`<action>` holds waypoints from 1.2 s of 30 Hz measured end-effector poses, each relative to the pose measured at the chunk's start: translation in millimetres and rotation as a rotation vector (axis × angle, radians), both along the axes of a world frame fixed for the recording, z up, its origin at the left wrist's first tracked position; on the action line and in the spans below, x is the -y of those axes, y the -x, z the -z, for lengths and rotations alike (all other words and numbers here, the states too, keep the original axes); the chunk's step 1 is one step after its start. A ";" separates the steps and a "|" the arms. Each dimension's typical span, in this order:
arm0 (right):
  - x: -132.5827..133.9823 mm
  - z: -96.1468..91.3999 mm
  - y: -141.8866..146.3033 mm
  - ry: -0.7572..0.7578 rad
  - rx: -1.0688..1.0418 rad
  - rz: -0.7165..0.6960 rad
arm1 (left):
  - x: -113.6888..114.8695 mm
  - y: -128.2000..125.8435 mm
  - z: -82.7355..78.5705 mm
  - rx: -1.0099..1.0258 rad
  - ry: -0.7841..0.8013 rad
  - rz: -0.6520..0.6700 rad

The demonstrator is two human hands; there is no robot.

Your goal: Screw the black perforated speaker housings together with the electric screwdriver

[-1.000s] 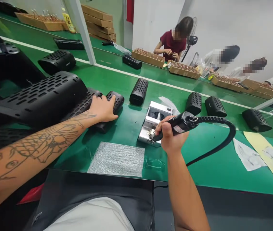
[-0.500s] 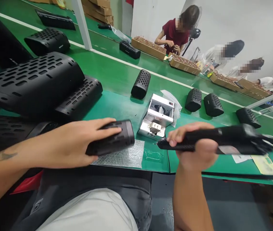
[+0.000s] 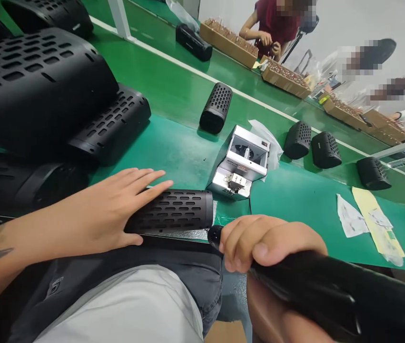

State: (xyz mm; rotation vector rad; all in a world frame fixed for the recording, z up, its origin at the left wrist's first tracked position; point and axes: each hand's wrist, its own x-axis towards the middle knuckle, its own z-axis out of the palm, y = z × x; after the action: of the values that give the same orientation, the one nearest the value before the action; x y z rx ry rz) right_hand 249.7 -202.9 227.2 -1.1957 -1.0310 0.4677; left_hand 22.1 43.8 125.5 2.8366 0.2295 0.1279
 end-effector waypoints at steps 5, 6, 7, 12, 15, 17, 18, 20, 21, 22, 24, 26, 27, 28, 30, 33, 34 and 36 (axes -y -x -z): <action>-10.0 11.6 12.6 -0.054 -0.007 0.105 | -10.4 24.6 11.6 0.072 0.051 -0.063; -11.8 12.1 14.2 -0.040 0.000 0.096 | -10.4 26.4 13.4 0.086 0.068 -0.070; -13.5 12.2 15.4 -0.025 0.005 0.090 | -9.9 27.5 14.7 0.096 0.085 -0.077; -19.8 12.7 17.6 0.006 0.036 0.112 | -5.5 27.9 15.4 0.114 0.114 -0.089; -18.6 15.8 19.8 0.005 0.046 0.110 | -3.8 27.5 14.2 0.103 0.126 -0.102; -17.1 16.9 23.0 0.028 0.018 0.132 | -3.6 27.7 14.2 0.097 0.135 -0.110; -16.7 17.0 24.7 0.040 -0.002 0.150 | -3.6 27.8 14.4 0.096 0.138 -0.112; -16.3 17.0 26.9 0.043 -0.030 0.192 | -3.8 27.9 14.8 0.094 0.144 -0.111; -16.2 17.5 26.4 0.047 -0.029 0.204 | -3.9 27.7 14.7 0.092 0.147 -0.110; -16.0 18.6 24.6 0.053 -0.010 0.181 | -4.0 27.3 14.4 0.090 0.150 -0.108; -15.0 23.1 17.2 0.023 0.046 0.097 | -3.8 26.4 13.4 0.090 0.161 -0.104; -13.7 29.5 7.4 -0.024 0.087 -0.012 | -3.4 25.7 12.7 0.094 0.176 -0.106; -13.3 32.5 3.3 -0.051 0.088 -0.044 | -3.2 25.5 12.7 0.096 0.183 -0.109; -13.2 34.9 0.4 -0.064 0.079 -0.060 | -3.0 25.6 13.1 0.098 0.188 -0.113; -14.5 36.6 -0.4 -0.052 0.051 -0.042 | -2.8 26.4 14.9 0.099 0.188 -0.120; -19.5 31.5 8.5 -0.013 0.043 0.013 | -3.2 28.1 18.5 0.098 0.177 -0.122; -21.4 28.8 12.1 0.010 0.036 0.024 | -3.5 28.6 19.4 0.099 0.176 -0.120; -24.3 24.3 16.5 0.041 0.003 0.026 | -3.7 29.2 20.1 0.096 0.179 -0.122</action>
State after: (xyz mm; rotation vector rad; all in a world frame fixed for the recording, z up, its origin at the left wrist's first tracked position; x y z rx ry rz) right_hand 233.2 -178.6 202.9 -1.2452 -1.0113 0.4690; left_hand -7.1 47.5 105.4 2.6308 0.3740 0.2550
